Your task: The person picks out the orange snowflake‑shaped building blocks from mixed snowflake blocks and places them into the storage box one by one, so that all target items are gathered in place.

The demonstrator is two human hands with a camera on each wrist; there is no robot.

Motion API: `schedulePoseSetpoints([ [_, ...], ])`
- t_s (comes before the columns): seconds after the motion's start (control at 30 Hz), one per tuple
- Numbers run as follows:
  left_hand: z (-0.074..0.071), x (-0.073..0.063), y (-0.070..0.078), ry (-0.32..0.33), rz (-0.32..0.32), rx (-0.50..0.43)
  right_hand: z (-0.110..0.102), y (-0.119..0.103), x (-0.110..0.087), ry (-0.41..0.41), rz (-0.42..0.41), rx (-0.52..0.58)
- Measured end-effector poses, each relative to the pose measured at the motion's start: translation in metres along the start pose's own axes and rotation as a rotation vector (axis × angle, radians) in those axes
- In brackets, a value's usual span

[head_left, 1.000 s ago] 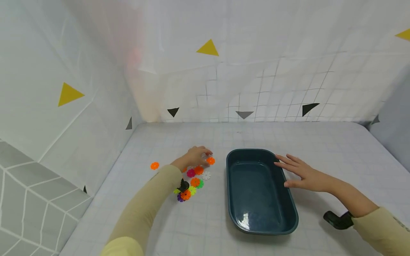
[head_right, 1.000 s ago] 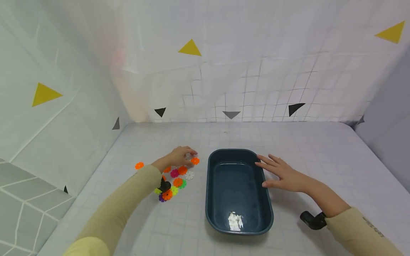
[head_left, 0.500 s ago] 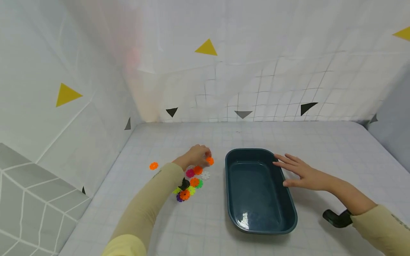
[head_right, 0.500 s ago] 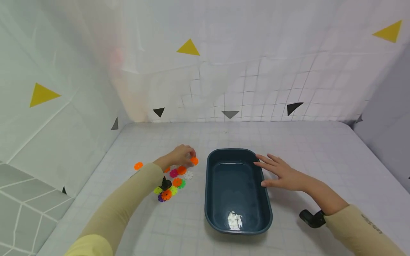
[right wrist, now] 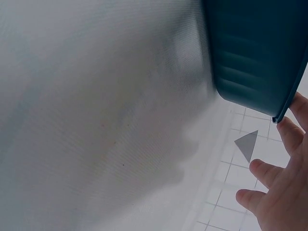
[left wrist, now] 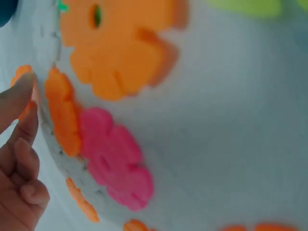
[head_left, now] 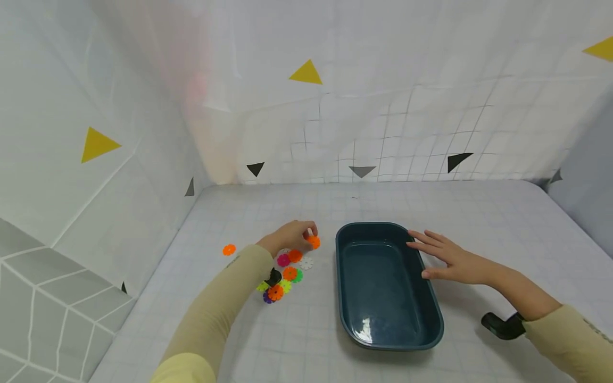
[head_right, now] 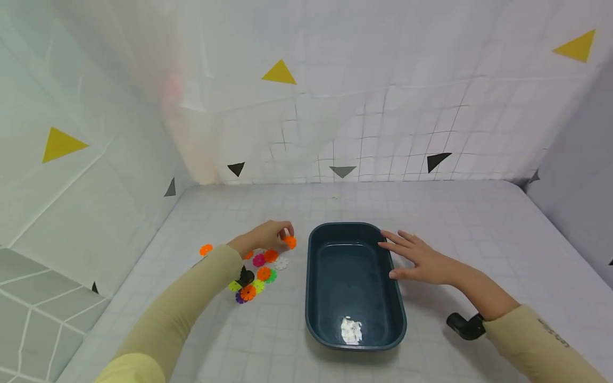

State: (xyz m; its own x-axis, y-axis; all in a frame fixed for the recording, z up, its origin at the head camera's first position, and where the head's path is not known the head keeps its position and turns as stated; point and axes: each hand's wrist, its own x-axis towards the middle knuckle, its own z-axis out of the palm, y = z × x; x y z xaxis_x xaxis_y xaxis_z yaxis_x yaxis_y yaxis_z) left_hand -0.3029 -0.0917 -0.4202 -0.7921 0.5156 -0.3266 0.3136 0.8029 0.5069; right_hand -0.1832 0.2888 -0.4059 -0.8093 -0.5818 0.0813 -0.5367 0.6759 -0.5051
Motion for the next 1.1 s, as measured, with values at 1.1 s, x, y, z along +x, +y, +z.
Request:
schedulePoseSetpoints([
  [1.1, -0.036, -0.006, 0.019, 0.205, 0.089, -0.197, -0.001, 0.0, -0.001, -0.024, 0.03, 0.007],
])
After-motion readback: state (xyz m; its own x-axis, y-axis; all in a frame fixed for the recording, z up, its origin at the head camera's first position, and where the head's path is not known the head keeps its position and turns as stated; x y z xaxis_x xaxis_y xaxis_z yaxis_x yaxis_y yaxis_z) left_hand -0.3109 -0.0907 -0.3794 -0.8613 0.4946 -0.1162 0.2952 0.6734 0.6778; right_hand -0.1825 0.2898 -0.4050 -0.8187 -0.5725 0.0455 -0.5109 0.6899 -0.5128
